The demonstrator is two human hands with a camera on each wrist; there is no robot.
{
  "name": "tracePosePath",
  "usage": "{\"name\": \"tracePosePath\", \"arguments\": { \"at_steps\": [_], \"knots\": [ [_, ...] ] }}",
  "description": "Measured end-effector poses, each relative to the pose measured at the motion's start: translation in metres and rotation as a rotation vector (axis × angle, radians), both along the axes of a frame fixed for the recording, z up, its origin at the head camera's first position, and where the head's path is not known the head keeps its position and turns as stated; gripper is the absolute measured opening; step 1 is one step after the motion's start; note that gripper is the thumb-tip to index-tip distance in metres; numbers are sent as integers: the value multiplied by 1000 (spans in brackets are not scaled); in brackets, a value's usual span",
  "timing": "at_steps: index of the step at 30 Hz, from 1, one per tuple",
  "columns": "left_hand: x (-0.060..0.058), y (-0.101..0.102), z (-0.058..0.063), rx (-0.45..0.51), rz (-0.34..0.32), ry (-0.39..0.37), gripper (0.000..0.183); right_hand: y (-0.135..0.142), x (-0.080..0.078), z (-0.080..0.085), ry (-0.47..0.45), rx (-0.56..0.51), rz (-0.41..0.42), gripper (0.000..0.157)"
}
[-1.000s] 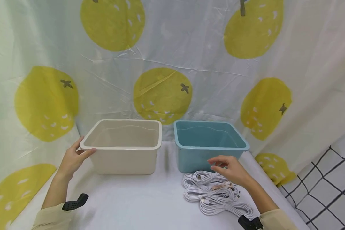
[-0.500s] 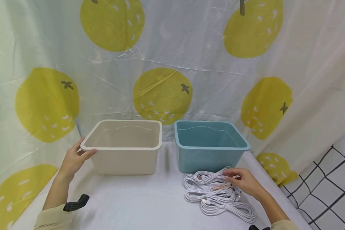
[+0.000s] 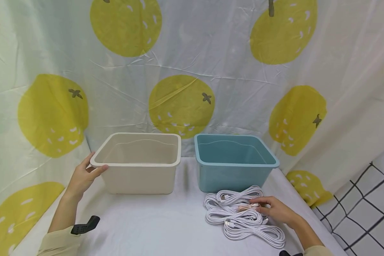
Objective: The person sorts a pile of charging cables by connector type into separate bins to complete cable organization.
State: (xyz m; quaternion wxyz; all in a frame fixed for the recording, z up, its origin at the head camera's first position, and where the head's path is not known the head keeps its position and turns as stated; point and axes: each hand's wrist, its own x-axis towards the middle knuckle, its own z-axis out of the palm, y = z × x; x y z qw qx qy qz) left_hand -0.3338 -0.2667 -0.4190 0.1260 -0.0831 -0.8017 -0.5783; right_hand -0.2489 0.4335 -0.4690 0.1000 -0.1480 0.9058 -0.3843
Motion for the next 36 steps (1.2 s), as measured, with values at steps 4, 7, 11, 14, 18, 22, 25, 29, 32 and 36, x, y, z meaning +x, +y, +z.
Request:
{"name": "tracePosePath", "arguments": {
  "at_steps": [4, 7, 11, 14, 18, 22, 25, 29, 32, 36],
  "knots": [
    [0, 0, 1, -2, 4, -3, 98, 0, -2, -1, -22, -20, -5, 39],
    [1, 1, 1, -1, 0, -2, 98, -1, -3, -2, -15, -42, -12, 37],
    [2, 2, 1, -2, -1, -3, 99, -3, -2, 0, 31, -48, -20, 32],
    [3, 3, 1, -2, 2, 3, 98, -6, -2, 4, 56, -67, -43, 28],
    [3, 4, 2, 1, 7, 17, 97, -12, -2, 8, 58, -92, -68, 28],
    [4, 4, 3, -5, 9, 3, 100, -17, -1, 11, 67, -116, -63, 29],
    [6, 5, 3, -13, 12, -12, 101, -21, -1, 15, 81, -146, -61, 28],
    [6, 4, 3, -17, 20, -13, 101, -28, -2, 23, 102, -176, -57, 27],
    [6, 3, 3, -10, 18, -5, 100, -33, -2, 30, 123, -189, -48, 26],
    [5, 2, 2, -2, 6, -2, 100, -40, -4, 37, 161, -207, -16, 23]
  ]
}}
